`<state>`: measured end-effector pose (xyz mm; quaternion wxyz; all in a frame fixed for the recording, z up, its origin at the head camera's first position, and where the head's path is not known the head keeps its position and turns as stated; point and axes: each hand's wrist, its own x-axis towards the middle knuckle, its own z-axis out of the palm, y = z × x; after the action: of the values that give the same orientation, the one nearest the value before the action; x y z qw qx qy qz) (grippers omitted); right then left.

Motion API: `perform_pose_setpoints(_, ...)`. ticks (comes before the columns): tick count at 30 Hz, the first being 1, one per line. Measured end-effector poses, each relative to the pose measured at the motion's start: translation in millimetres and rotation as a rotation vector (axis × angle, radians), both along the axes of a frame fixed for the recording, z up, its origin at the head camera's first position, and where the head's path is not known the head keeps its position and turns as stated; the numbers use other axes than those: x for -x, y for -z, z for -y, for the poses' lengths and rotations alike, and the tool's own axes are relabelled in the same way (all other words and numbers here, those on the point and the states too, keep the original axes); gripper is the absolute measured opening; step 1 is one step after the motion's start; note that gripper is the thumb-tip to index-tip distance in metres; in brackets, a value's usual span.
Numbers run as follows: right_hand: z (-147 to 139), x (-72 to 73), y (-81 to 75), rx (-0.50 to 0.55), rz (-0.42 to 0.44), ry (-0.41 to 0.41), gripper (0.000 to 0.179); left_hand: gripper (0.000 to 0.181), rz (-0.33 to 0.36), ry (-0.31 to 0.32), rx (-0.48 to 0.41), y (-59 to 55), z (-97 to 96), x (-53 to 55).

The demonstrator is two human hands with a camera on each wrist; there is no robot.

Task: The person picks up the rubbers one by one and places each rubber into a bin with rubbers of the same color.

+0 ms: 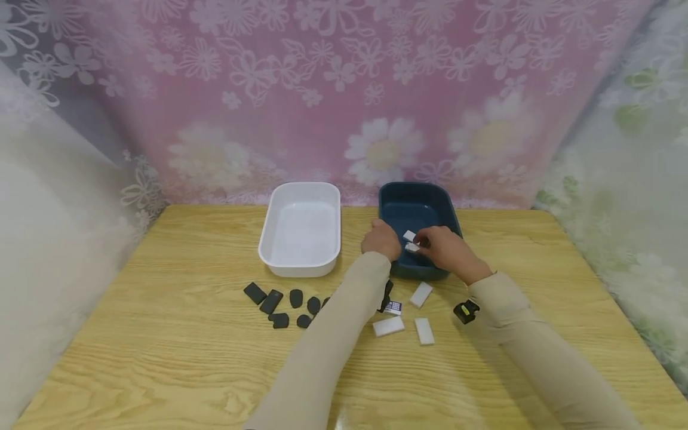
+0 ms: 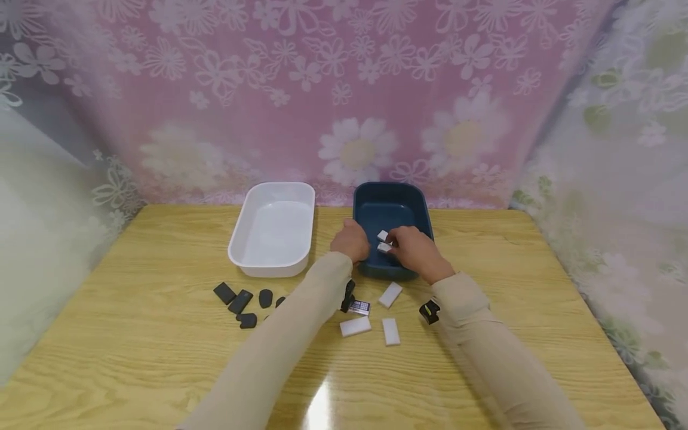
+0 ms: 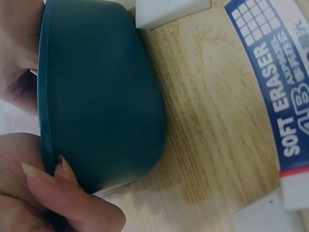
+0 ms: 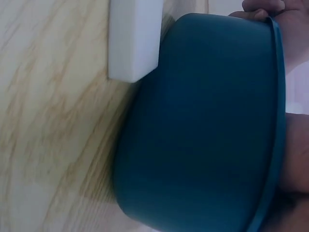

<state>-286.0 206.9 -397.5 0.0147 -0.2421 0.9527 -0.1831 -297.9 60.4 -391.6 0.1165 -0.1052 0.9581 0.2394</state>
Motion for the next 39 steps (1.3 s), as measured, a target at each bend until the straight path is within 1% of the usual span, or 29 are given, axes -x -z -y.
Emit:
perform_pose_setpoints(5,1.5,3.9,3.4,-0.004,0.008,0.013,0.015,0.044,0.005,-0.005,-0.006,-0.9,-0.8,-0.4)
perform_pose_setpoints(9,3.5,4.2,2.3,-0.003,0.019,0.035,0.015,0.047,-0.001,0.002,-0.004,1.5,0.3,1.2)
perform_pose_setpoints(14,-0.2,-1.3,-1.1,0.011,0.029,0.07,0.016,0.049,-0.006,0.024,-0.021,5.2,-1.7,1.3)
perform_pose_setpoints(17,-3.3,-7.0,-4.5,0.041,-0.002,0.075,0.016,0.048,-0.007,0.022,-0.035,5.7,-1.5,1.5)
perform_pose_setpoints(24,-12.4,-24.8,-12.0,0.113,-0.137,0.027,0.014,0.05,-0.007,0.029,-0.041,3.3,2.0,1.2)
perform_pose_setpoints(28,-18.1,-37.0,-14.7,0.12,-0.183,0.025,0.013,0.052,-0.013,0.029,-0.041,5.2,3.3,2.8)
perform_pose_setpoints(31,-21.4,-47.7,-17.9,0.126,-0.199,0.023,0.013,0.049,-0.018,0.027,-0.046,6.1,4.4,3.5)
perform_pose_setpoints(34,-24.4,-60.8,-20.8,0.157,-0.2,0.005,0.011,0.046,-0.013,0.034,-0.059,5.4,4.6,2.5)
perform_pose_setpoints(36,-26.3,-70.0,-21.3,0.186,-0.201,-0.022,0.011,0.045,-0.01,0.042,-0.067,4.2,4.1,0.9)
perform_pose_setpoints(39,-28.9,-82.7,-19.4,0.22,-0.182,-0.087,0.013,0.045,-0.017,0.047,-0.073,1.7,2.8,-2.0)
